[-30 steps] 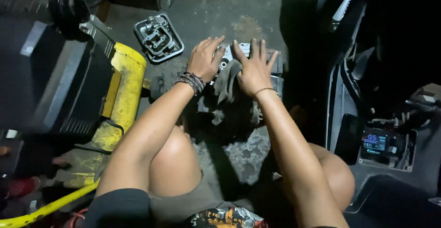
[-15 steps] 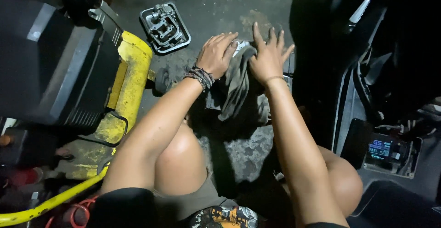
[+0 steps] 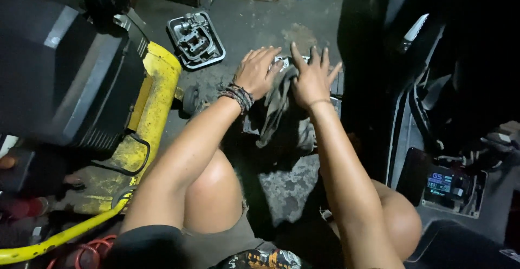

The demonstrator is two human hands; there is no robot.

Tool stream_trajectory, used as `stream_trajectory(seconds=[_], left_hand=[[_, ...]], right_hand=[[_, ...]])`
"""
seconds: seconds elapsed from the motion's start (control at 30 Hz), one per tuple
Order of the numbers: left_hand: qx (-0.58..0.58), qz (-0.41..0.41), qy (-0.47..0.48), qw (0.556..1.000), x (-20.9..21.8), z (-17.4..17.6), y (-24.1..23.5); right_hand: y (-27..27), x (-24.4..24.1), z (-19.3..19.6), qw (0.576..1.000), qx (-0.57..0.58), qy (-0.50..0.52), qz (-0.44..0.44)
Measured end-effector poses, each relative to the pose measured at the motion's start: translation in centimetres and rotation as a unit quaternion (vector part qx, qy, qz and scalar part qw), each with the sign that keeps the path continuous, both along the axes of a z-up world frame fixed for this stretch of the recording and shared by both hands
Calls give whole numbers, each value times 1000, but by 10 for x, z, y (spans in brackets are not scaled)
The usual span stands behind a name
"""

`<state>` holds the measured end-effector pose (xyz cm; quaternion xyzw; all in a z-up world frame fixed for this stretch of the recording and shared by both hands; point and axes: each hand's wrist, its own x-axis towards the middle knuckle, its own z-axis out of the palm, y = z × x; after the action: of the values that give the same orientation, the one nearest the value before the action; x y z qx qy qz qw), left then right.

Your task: Cleaning a motorcycle engine cylinder head by wiping it thoroughly with a cloth.

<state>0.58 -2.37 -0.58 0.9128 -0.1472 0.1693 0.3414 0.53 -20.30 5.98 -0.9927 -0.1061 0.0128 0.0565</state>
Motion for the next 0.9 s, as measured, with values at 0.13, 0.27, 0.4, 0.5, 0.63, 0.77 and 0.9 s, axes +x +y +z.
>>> stream_trajectory(seconds=[0.13, 0.27, 0.4, 0.5, 0.63, 0.77, 0.9], left_hand=[[-2, 12, -11, 1000, -2, 2, -3], [3, 1, 9, 1000, -9, 16, -2], [-25, -53, 49, 997, -22, 36, -8], [-56, -48, 58, 996, -17, 30, -14], [3, -25, -4, 1000, -17, 28, -19], [-44, -24, 26, 998, -15, 19, -12], [-101, -47, 47, 993, -13, 16, -3]], right_hand=[[-3, 20, -15, 1000, 4, 6, -1], [11, 41, -15, 1000, -14, -25, 1], [11, 33, -20, 998, -11, -55, 12], [1, -1, -22, 997, 26, -64, 19], [6, 18, -30, 997, 15, -79, 19], [24, 45, -25, 999, 2, -40, -5], [17, 36, -32, 999, 32, -23, -10]])
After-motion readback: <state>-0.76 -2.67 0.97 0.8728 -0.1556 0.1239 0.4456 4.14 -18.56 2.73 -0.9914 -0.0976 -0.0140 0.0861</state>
